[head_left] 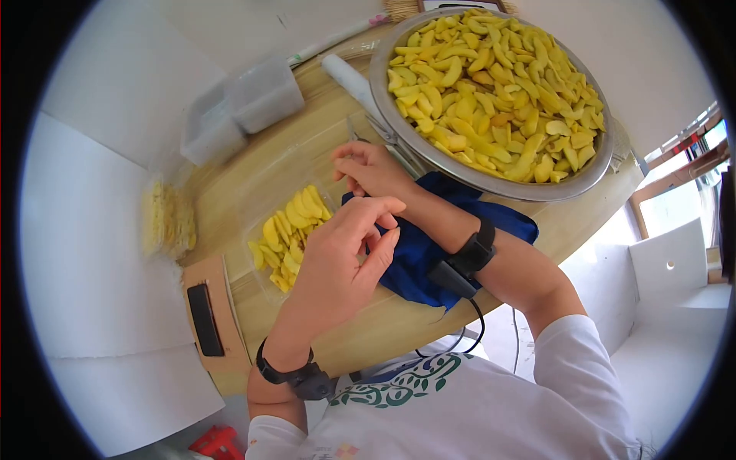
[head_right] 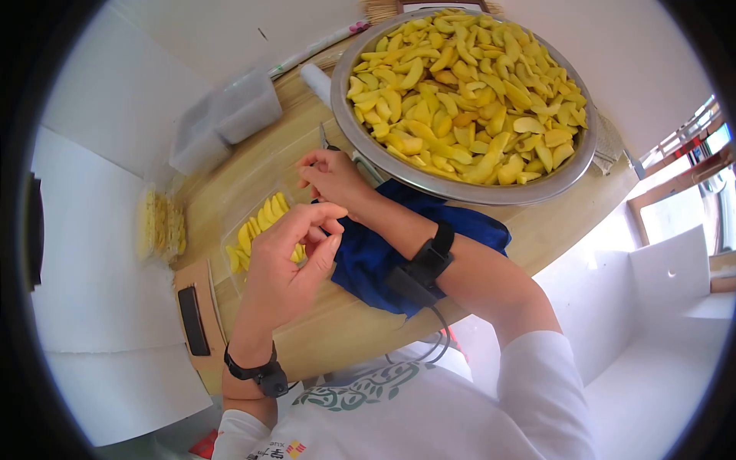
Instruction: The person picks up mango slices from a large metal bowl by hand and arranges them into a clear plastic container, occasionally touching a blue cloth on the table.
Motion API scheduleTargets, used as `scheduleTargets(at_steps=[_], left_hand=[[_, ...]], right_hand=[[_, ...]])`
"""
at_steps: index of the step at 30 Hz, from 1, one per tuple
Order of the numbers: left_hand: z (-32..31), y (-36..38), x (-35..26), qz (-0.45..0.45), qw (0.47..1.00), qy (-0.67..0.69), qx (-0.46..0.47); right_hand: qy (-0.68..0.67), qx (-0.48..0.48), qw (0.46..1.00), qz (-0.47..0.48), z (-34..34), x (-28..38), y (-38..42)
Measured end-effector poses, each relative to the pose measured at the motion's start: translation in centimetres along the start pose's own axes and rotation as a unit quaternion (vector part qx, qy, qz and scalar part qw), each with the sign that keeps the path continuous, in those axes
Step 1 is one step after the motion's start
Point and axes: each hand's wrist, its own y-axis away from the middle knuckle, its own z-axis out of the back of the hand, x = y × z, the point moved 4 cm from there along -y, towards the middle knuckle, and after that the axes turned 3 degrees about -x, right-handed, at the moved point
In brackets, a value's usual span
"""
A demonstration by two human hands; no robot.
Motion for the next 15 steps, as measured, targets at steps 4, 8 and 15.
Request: scheduleTargets(at_steps=[4,8,15], left_hand=[[-1.7,-1.5,-0.5,-0.009,0.999,0.026,-0.018],[-3.5,-2.2,-0.5,-0.035,0.999,0.039,-0.010],[-5.7,-3.0,-1.0,-0.038,0.999,0.032,-0.005]], right_hand=[[0.036,0.027,0.999,0.015,-0.1,-0.1,-0.4],[0.029,0.017,0.999,0.010,-0.4,0.4,0.0],[0.041,0.019,0.999,0.029,-0.3,-0.1,0.0]])
